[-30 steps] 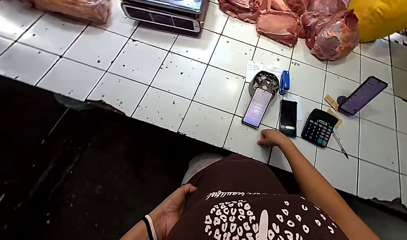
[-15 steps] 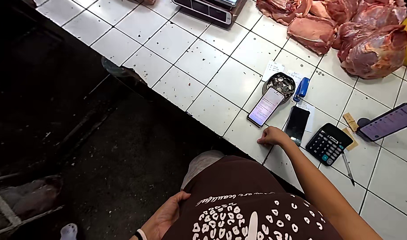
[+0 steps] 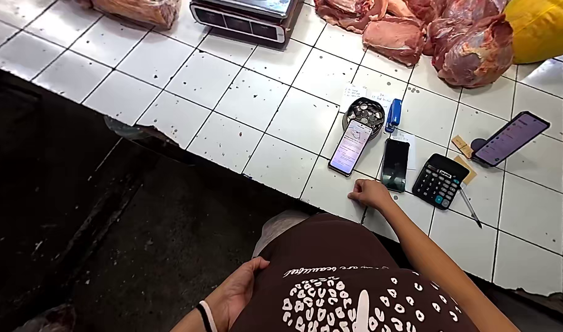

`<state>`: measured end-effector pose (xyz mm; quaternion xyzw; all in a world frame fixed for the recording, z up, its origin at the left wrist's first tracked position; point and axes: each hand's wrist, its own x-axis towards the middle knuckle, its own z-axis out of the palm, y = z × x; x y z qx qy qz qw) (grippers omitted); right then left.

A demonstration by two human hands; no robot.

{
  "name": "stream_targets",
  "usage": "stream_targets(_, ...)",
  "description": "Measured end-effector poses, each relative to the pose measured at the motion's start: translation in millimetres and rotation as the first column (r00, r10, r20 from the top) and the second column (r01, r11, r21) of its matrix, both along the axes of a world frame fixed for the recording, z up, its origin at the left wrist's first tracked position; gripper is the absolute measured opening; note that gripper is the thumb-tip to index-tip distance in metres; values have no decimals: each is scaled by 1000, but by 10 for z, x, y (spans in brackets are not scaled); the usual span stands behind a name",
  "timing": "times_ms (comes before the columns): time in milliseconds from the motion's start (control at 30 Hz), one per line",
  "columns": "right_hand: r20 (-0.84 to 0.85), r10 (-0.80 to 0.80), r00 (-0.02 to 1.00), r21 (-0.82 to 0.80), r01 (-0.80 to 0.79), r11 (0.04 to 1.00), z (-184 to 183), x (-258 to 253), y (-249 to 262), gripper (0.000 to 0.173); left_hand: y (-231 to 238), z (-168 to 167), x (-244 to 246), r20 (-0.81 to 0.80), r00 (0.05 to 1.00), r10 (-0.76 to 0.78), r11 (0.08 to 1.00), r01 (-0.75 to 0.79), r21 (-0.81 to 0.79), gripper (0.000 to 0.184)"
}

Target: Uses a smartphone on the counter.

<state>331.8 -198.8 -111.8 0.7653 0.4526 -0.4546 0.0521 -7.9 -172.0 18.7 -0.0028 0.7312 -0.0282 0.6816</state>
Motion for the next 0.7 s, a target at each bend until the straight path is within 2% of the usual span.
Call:
stream_targets(133, 5, -90, 996, 6, 90, 996, 17, -72, -40, 40, 261, 4, 1, 5, 997, -71, 997, 71, -6, 19)
stream_targets(300, 110, -177, 978, 73, 169, 983, 117, -340, -78, 69, 596, 40, -62, 12, 984, -180, 984, 180, 2, 20)
stream_targets(400, 145, -200, 969, 137, 180, 974, 112, -462, -65, 78, 798, 47, -109, 8, 977, -215, 977, 215, 5, 19)
stream_targets(567, 166, -225, 960, 123, 206, 971, 128, -581, 18, 82, 1131, -9, -214, 18, 963, -270, 963, 270, 6, 17)
stream_targets(700, 194, -266, 944, 132, 244, 961, 112, -652, 7, 77, 1377, -48, -217, 43, 933, -358, 934, 358, -4, 17)
